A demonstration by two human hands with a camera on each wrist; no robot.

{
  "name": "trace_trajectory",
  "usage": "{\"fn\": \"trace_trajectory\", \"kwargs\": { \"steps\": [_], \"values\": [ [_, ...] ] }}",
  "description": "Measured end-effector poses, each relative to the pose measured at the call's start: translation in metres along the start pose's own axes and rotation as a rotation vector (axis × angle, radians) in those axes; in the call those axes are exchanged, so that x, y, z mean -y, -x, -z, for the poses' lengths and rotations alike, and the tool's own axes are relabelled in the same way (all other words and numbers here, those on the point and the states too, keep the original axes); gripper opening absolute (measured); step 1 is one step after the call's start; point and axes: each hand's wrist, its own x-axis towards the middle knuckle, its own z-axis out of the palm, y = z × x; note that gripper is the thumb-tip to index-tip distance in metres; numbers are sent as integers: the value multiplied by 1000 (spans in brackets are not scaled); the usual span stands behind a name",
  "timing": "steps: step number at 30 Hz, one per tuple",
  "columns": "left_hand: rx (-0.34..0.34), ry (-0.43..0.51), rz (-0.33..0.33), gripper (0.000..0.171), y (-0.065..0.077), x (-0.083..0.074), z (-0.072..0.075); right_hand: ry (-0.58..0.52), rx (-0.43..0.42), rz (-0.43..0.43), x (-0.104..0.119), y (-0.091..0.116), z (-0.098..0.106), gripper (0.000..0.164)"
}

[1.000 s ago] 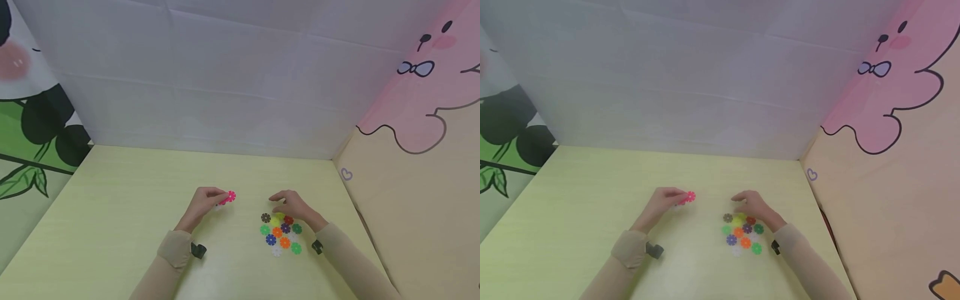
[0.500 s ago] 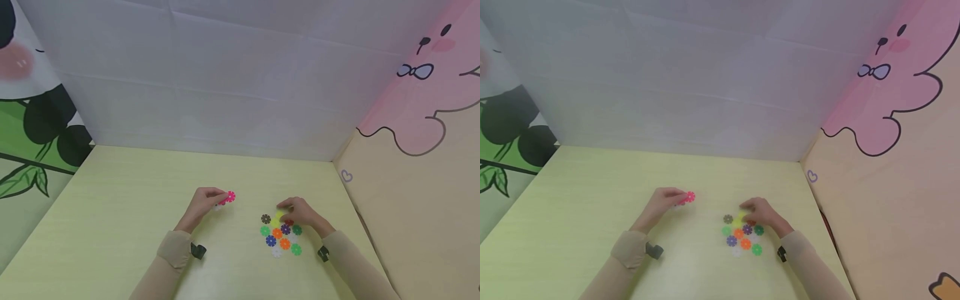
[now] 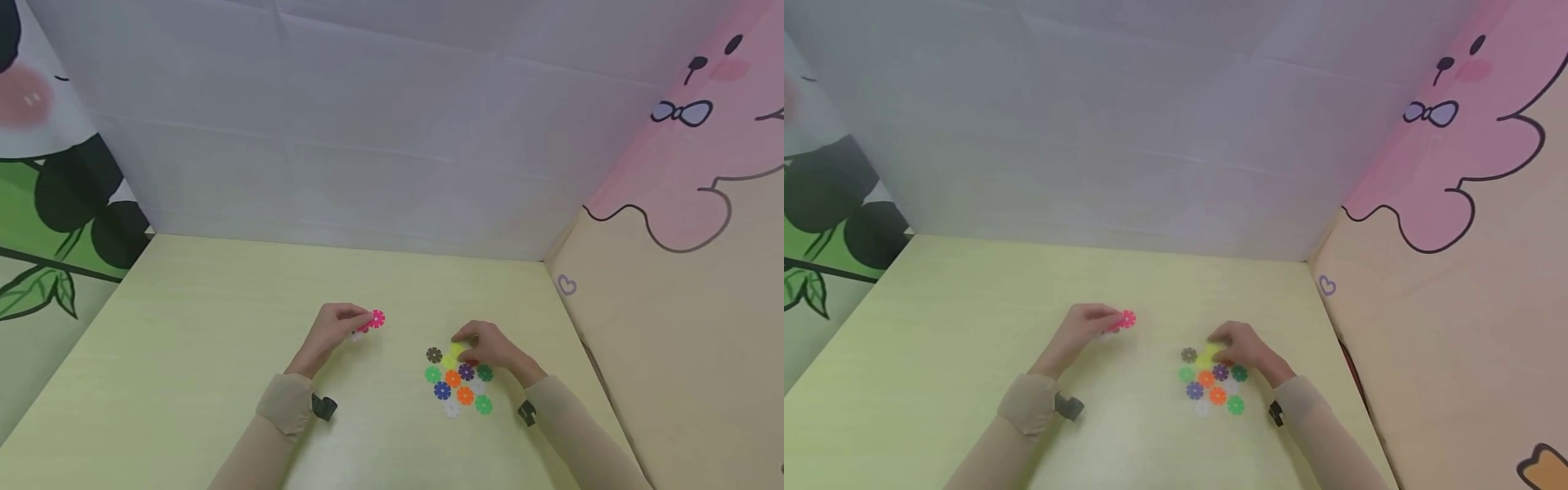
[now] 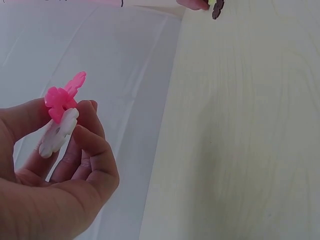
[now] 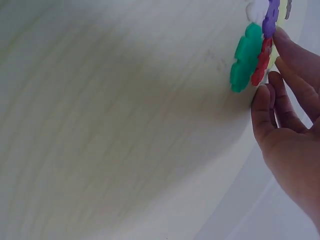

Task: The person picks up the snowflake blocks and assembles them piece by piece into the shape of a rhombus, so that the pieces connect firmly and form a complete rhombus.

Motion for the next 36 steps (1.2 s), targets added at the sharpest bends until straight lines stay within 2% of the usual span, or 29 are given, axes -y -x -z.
{"fn": "trace_trajectory", "kwargs": {
  "steps": [12,20,27,30,36],
  "values": [
    [-11,-4,11,19,-1,2,-2,0,25,-89,4,-4,1,29],
    [-17,0,14,19,0,3,-2,-45,14,-71,3,-9,2,23],
    [-19,17,24,18,2,2,-3,-70,-14,-110,7,-16,2,14],
    [-22,16,26,17,2,1,-3,-67,-49,-56,13,-23,2,9],
    [-13,20,17,17,2,0,-3,-128,-87,137,41,-37,3,12]
  ]
}}
